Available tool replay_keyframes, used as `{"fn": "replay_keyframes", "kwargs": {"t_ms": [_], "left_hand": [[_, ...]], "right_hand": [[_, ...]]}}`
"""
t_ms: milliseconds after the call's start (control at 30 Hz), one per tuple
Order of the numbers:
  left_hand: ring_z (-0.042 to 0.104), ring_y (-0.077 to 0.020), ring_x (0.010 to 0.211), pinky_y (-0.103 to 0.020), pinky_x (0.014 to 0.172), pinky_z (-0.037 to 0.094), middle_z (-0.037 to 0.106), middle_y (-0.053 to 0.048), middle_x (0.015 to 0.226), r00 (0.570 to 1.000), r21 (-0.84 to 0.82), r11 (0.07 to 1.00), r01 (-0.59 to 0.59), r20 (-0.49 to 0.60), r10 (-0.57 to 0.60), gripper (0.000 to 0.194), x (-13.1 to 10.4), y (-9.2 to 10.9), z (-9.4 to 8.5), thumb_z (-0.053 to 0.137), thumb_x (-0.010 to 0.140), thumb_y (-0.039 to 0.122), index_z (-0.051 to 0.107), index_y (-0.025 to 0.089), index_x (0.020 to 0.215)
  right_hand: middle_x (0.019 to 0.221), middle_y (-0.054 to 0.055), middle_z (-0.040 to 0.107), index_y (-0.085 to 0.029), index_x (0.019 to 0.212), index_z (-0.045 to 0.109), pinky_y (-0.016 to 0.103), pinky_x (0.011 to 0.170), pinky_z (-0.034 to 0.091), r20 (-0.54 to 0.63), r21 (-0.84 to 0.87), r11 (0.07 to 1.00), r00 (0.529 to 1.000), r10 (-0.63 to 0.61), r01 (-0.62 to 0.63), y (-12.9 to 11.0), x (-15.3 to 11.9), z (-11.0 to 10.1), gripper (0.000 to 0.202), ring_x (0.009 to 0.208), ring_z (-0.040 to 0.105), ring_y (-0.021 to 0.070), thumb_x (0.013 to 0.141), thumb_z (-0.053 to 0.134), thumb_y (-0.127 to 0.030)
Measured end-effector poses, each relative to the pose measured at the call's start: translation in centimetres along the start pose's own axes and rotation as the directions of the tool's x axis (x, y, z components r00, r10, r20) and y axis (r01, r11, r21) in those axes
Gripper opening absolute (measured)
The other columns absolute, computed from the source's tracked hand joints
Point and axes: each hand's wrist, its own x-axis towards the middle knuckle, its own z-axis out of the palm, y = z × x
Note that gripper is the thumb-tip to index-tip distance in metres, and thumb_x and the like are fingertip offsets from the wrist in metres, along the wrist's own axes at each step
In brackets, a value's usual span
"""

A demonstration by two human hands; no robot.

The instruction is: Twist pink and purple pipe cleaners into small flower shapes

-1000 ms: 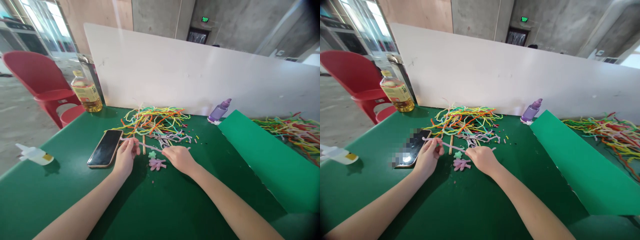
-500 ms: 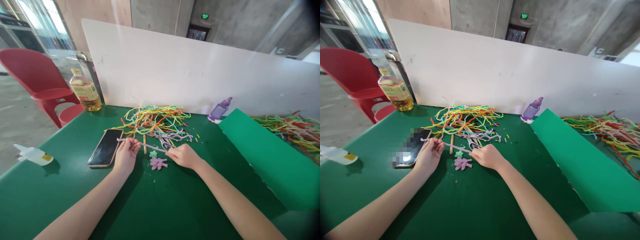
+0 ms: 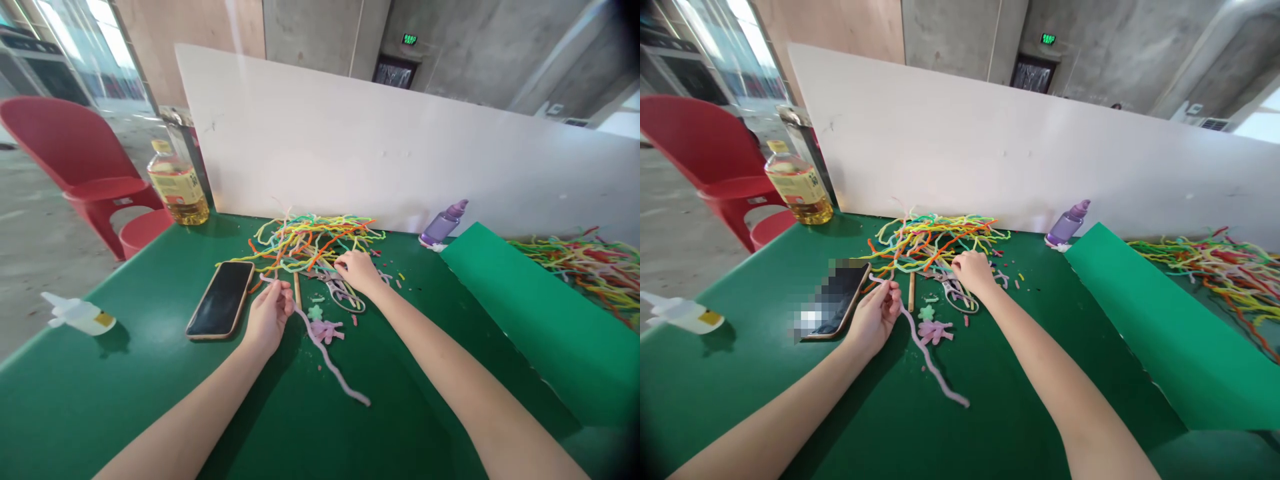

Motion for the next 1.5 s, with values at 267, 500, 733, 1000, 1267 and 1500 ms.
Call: {"fn": "replay_keyframes", "kwargs": {"t_ms": [267, 500, 733, 1000, 1267, 1500], "left_hand": [[0.047, -0.0046, 0.042, -0.015, 0.042, 0.038, 0.055, 0.001, 0.058, 1.0, 0.021, 1.0, -0.003, 0.007, 0.003, 0.018, 0.0, 0.0, -0.1, 0.064, 0.077, 0.028, 0.059, 0.011, 0.077], [0.046, -0.0047, 0.042, -0.015, 0.043, 0.037, 0.054, 0.001, 0.058, 1.0, 0.029, 1.0, 0.007, 0.01, -0.007, 0.018, 0.0, 0.0, -0.1, 0.064, 0.076, 0.029, 0.058, 0.011, 0.076], [0.046, -0.0046, 0.042, -0.015, 0.042, 0.037, 0.054, 0.001, 0.058, 1.0, 0.04, 0.999, 0.003, 0.013, -0.004, 0.019, 0.1, 0.0, -0.1, 0.065, 0.075, 0.029, 0.058, 0.011, 0.076], [0.046, -0.0047, 0.041, -0.016, 0.042, 0.037, 0.055, 0.002, 0.057, 1.0, 0.056, 0.998, -0.005, 0.021, 0.004, 0.022, 0.1, -0.1, -0.2, 0.065, 0.075, 0.032, 0.058, 0.011, 0.076], [0.046, -0.0049, 0.042, -0.017, 0.043, 0.036, 0.055, 0.001, 0.058, 1.0, 0.057, 0.998, -0.008, 0.025, 0.006, 0.023, 0.1, -0.2, -0.2, 0.065, 0.075, 0.033, 0.059, 0.011, 0.076], [0.046, -0.0048, 0.042, -0.017, 0.044, 0.036, 0.055, 0.002, 0.059, 0.999, 0.052, 0.999, -0.015, 0.053, 0.012, 0.021, 0.0, -0.2, -0.3, 0.063, 0.077, 0.032, 0.059, 0.012, 0.078]], "right_hand": [[0.082, 0.003, 0.07, -0.022, 0.08, 0.07, 0.025, 0.072, 0.038, 0.116, -0.012, 1.0, 0.993, 0.022, -0.02, -1.3, 3.4, 2.0, 0.014, 0.077, 0.061, 0.0167, 0.08, 0.058, -0.03], [0.071, 0.006, 0.069, -0.02, 0.067, 0.07, 0.024, 0.059, 0.037, 0.208, 0.007, 0.996, 0.974, 0.086, -0.089, -1.3, 4.6, 2.7, 0.02, 0.069, 0.061, 0.018, 0.073, 0.064, -0.038], [0.068, 0.004, 0.067, -0.019, 0.063, 0.068, 0.023, 0.058, 0.035, 0.221, 0.113, 0.979, 0.965, 0.14, -0.168, -1.6, 4.9, 3.2, 0.01, 0.07, 0.06, 0.017, 0.068, 0.064, -0.028], [0.081, 0.006, 0.065, -0.011, 0.079, 0.066, 0.029, 0.064, 0.046, 0.272, 0.417, 0.82, 0.915, 0.299, -0.392, -0.4, 6.7, 3.1, 0.023, 0.074, 0.06, 0.0181, 0.083, 0.056, -0.031], [0.07, -0.001, 0.056, -0.014, 0.093, 0.055, 0.021, 0.05, 0.047, 0.174, 0.771, 0.528, 0.916, 0.362, -0.355, -0.9, 7.9, 0.8, 0.021, 0.048, 0.05, 0.0062, 0.092, 0.04, -0.03], [0.048, -0.009, 0.035, -0.017, 0.068, 0.048, 0.02, 0.05, 0.044, -0.009, 0.818, 0.524, 0.906, 0.422, -0.236, -0.3, 8.6, -3.6, 0.02, 0.037, 0.034, 0.0043, 0.086, 0.045, -0.026]]}}
